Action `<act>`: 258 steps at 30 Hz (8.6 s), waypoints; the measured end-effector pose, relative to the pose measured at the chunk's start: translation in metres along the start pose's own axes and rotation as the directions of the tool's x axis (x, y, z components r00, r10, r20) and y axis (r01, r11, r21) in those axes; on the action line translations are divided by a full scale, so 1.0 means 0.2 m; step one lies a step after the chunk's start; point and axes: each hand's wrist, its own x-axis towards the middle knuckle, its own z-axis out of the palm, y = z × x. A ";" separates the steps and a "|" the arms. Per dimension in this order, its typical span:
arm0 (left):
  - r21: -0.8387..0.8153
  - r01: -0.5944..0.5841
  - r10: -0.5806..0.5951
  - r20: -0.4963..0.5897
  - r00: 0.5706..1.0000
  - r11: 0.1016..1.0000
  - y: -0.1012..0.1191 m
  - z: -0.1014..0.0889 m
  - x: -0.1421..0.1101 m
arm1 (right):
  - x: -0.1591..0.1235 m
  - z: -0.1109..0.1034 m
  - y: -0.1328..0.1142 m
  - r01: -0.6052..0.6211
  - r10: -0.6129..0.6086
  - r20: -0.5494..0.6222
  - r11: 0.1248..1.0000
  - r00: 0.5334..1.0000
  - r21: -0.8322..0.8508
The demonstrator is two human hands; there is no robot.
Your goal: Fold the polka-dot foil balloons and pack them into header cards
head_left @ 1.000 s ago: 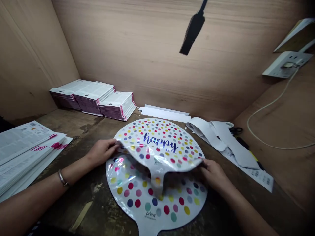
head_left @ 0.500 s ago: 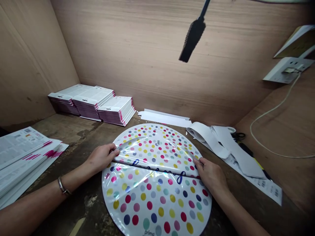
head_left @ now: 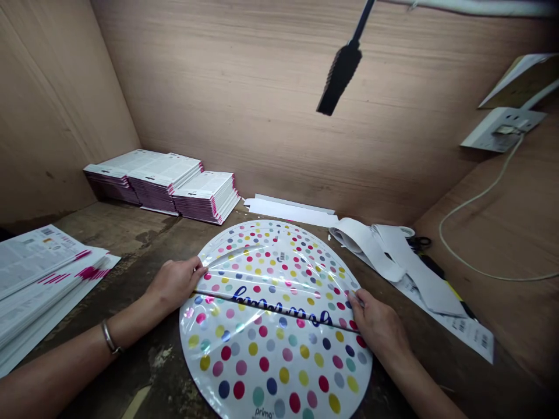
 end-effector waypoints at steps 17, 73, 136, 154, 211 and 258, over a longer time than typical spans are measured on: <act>0.257 -0.009 0.032 -0.085 0.996 0.966 0.15 -0.09 0.01 | 0.02 0.00 -0.08 -0.014 0.018 0.036 0.995 0.999 -0.103; -0.176 -0.637 0.637 -0.063 0.768 0.750 0.55 0.08 -0.14 | -0.15 -0.06 -0.07 0.491 -0.489 0.084 0.871 0.868 -0.003; -0.359 -0.096 0.061 -0.108 0.992 0.928 0.28 0.06 -0.33 | -0.13 0.00 -0.38 0.108 -0.110 0.018 0.990 0.994 0.094; -0.140 -0.436 0.449 0.081 0.890 0.889 0.56 0.17 -0.12 | -0.13 -0.01 -0.35 0.257 -0.257 -0.174 0.966 0.951 -0.024; -0.954 0.130 0.195 0.187 0.963 0.270 0.33 -0.18 0.16 | 0.18 -0.19 -0.47 0.286 -0.343 -0.052 0.678 0.938 0.677; -0.067 -0.160 0.158 -0.025 0.987 0.985 0.30 0.03 -0.25 | -0.23 0.01 -0.49 0.167 -0.185 0.090 0.970 0.979 0.174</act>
